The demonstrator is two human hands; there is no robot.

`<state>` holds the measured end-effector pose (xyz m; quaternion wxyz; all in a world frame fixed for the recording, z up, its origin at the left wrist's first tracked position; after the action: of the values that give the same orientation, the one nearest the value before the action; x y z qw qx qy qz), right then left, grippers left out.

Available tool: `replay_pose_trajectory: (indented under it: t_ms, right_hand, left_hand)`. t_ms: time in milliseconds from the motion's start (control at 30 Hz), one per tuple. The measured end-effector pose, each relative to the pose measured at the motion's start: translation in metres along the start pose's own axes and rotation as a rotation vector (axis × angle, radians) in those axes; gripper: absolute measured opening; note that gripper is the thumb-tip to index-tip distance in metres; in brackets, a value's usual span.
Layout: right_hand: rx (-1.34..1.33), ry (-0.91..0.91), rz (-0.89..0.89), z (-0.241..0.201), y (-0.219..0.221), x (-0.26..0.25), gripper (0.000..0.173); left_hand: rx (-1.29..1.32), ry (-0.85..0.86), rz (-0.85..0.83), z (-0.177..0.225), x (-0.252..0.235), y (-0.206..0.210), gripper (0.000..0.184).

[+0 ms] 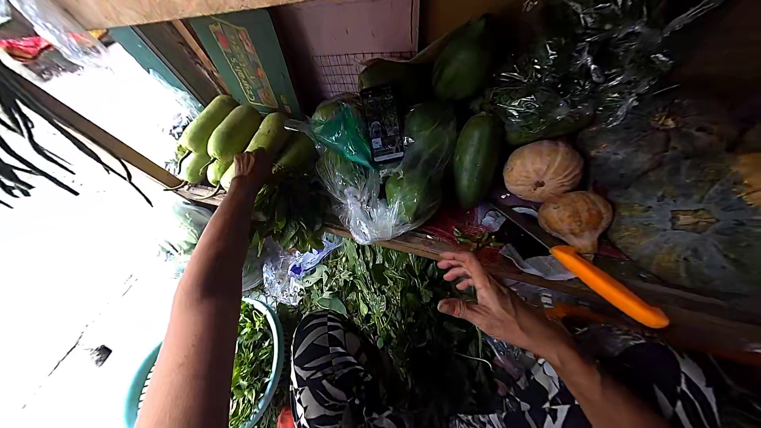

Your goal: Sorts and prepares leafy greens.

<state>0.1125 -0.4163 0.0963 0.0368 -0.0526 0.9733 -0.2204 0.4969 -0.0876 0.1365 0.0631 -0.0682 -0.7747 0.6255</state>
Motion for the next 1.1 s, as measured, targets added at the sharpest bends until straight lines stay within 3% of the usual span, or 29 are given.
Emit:
replay_pose_trajectory:
  t_ms: [167, 267, 333, 367, 433, 467, 500, 533, 600, 667, 833, 1100]
  right_hand:
    - [-0.001, 0.021, -0.041, -0.005, 0.001, 0.0, 0.077]
    - [-0.005, 0.021, -0.053, -0.006, -0.003, 0.0, 0.073]
    - [0.001, 0.017, -0.064, -0.006, -0.002, 0.001, 0.071]
    - [0.007, 0.025, -0.083, -0.007, -0.002, 0.002, 0.07]
    - [0.027, 0.052, -0.147, -0.009, 0.0, 0.002, 0.069]
    - [0.038, 0.064, -0.174, -0.011, 0.001, 0.001, 0.069]
    - [0.049, 0.084, -0.204, -0.011, 0.002, 0.0, 0.069]
    - [0.061, 0.099, -0.222, -0.011, 0.004, -0.001, 0.069]
    - [0.073, 0.108, -0.231, -0.007, 0.007, -0.003, 0.068]
    - [0.087, 0.109, -0.233, 0.0, 0.01, -0.006, 0.067]
    - [0.149, 0.176, -0.263, 0.007, 0.008, -0.009, 0.068]
    - [0.166, 0.178, -0.295, 0.001, 0.009, -0.007, 0.068]
  left_hand:
    - [-0.008, -0.045, 0.015, -0.005, 0.001, -0.01, 0.024]
    - [0.093, -0.03, 0.197, 0.007, 0.048, -0.056, 0.02]
    - [0.145, 0.119, 0.264, 0.031, 0.102, -0.071, 0.017]
    - [0.154, 0.2, 0.187, 0.05, 0.125, -0.072, 0.017]
    - [0.105, 0.356, -0.196, 0.091, 0.159, -0.062, 0.024]
    - [0.047, 0.429, -0.368, 0.112, 0.171, -0.058, 0.036]
    - [0.002, 0.501, -0.406, 0.132, 0.18, -0.059, 0.05]
    - [0.036, 0.559, -0.309, 0.149, 0.18, -0.062, 0.054]
    - [0.219, 0.647, 0.042, 0.178, 0.161, -0.063, 0.041]
    - [0.346, 0.628, 0.198, 0.204, 0.119, -0.054, 0.036]
    - [0.323, 0.294, 0.024, 0.245, 0.063, -0.037, 0.05]
    - [0.204, 0.289, -0.024, 0.249, 0.052, -0.037, 0.063]
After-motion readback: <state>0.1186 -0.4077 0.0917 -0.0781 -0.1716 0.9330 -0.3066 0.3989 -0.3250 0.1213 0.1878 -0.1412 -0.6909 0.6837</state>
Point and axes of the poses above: each hand's wrist, its own x-axis away from the middle knuckle, its own y-axis out of the palm, z = x × y, the point moved 4 cm from there along -x, towards the middle knuckle, and after that the axes turned 4 degrees about -x, right-handed, at the moved point
